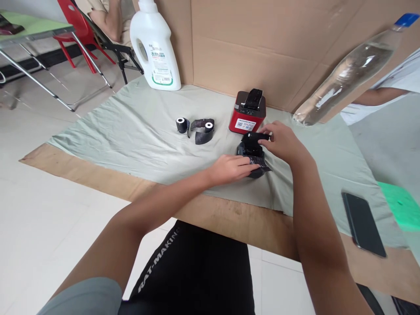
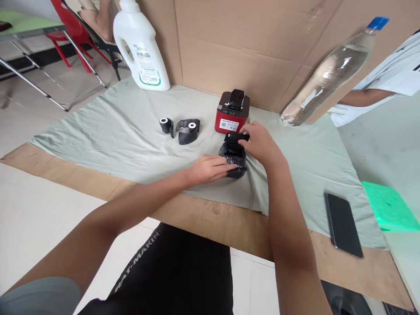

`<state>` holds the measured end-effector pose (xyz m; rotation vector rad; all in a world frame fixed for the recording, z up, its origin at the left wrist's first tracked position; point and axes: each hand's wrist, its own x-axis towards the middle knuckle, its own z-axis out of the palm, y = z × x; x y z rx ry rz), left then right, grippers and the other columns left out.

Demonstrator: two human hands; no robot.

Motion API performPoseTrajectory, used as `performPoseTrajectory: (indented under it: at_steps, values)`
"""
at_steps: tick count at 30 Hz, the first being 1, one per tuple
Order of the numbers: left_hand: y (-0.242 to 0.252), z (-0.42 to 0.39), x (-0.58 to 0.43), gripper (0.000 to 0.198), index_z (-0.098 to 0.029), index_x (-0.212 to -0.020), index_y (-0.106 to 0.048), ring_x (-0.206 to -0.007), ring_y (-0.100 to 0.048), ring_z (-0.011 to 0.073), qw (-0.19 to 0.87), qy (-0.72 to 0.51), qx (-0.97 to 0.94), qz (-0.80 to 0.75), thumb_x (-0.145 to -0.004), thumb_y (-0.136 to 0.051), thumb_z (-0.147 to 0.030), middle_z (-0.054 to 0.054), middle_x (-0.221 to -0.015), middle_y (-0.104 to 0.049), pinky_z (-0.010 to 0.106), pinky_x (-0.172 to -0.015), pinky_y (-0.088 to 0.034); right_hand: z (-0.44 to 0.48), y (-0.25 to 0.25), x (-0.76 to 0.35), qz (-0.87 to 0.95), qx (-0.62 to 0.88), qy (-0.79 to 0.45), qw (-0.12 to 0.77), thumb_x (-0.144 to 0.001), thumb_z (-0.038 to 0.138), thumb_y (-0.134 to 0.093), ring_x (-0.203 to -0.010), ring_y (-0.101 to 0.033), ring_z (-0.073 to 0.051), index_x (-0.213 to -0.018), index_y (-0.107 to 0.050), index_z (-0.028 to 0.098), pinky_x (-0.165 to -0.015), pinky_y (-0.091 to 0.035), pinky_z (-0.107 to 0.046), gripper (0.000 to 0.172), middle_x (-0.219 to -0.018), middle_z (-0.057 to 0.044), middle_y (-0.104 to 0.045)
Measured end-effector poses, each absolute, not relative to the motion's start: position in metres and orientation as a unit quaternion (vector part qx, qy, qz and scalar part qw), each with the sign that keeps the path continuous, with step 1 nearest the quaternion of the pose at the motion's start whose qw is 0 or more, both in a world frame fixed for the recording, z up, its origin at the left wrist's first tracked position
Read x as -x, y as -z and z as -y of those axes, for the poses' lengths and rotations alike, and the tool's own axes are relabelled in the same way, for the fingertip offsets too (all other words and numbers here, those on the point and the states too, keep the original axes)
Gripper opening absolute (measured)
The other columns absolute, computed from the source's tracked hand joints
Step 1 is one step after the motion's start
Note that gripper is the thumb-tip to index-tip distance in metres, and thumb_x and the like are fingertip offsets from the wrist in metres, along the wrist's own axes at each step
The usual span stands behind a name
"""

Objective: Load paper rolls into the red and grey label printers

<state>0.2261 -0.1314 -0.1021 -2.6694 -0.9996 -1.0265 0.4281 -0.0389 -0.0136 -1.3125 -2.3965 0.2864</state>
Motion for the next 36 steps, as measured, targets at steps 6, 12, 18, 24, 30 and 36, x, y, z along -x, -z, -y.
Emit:
performPoseTrajectory:
  at_steps: [6,12,18,24,30,36]
  values:
    - [0.101,0.133,-0.227,0.036,-0.026,-0.122,-0.077,-0.077,-0.069,0.0138,0.02,0.33,0.888,0.32,-0.108,-0.044,-0.034,0.005,-0.088,-0.073,0.025,-0.059,-0.045,0.053,-0.009,-0.43,0.846,0.479,-0.232,-0.029,-0.081,0.025,-0.066,-0.068,-0.056,-0.018,-0.077,-0.067,0.022,-0.064,-0.039,-0.031,0.005,-0.072,0.0,-0.061]
    - [0.103,0.121,-0.212,0.058,-0.022,-0.147,-0.061,-0.078,-0.067,0.0165,-0.161,0.389,0.792,0.441,-0.096,-0.063,-0.05,0.002,-0.088,-0.072,0.028,-0.073,-0.051,0.041,0.006,-0.438,0.795,0.561,-0.229,0.021,-0.079,0.049,-0.078,-0.083,-0.063,-0.023,-0.111,-0.068,0.023,-0.072,-0.045,-0.034,0.042,-0.097,-0.005,-0.07]
    - [0.102,0.102,-0.21,0.053,-0.027,-0.152,-0.056,-0.09,-0.07,0.0223,-0.3,0.366,0.69,0.548,-0.109,-0.035,-0.047,0.004,-0.095,-0.075,0.037,-0.09,-0.054,0.032,0.022,-0.442,0.731,0.539,-0.418,0.015,-0.084,0.059,-0.075,-0.074,-0.06,-0.019,-0.123,-0.066,0.026,-0.062,-0.044,-0.03,0.053,-0.095,-0.005,-0.069]
    - [0.096,0.103,-0.215,0.055,-0.029,-0.158,-0.05,-0.104,-0.072,0.0285,-0.277,0.296,0.709,0.578,-0.108,-0.039,-0.049,0.006,-0.109,-0.078,0.042,-0.099,-0.054,0.027,0.041,-0.441,0.677,0.587,-0.441,0.052,-0.077,0.051,-0.079,-0.066,-0.058,-0.019,-0.117,-0.066,0.026,-0.056,-0.042,-0.029,0.049,-0.081,-0.003,-0.066]
    - [0.094,0.107,-0.216,0.059,-0.025,-0.164,-0.039,-0.112,-0.072,0.0334,-0.242,0.238,0.729,0.595,-0.108,-0.034,-0.042,0.011,-0.118,-0.077,0.048,-0.101,-0.055,0.085,0.091,-0.448,0.637,0.582,-0.362,0.353,-0.086,0.051,-0.052,-0.084,-0.064,-0.025,-0.127,-0.064,0.022,-0.079,-0.055,-0.041,0.052,-0.1,-0.008,-0.07]
    - [0.098,0.107,-0.216,0.061,-0.022,-0.166,-0.033,-0.113,-0.072,0.0316,-0.222,0.207,0.75,0.588,-0.106,-0.036,-0.031,0.012,-0.121,-0.077,0.046,-0.102,-0.054,0.151,0.102,-0.419,0.69,0.629,-0.198,0.299,-0.074,0.059,-0.063,-0.126,-0.058,-0.04,-0.135,-0.055,0.015,-0.106,-0.045,-0.056,0.076,-0.13,-0.021,-0.064]
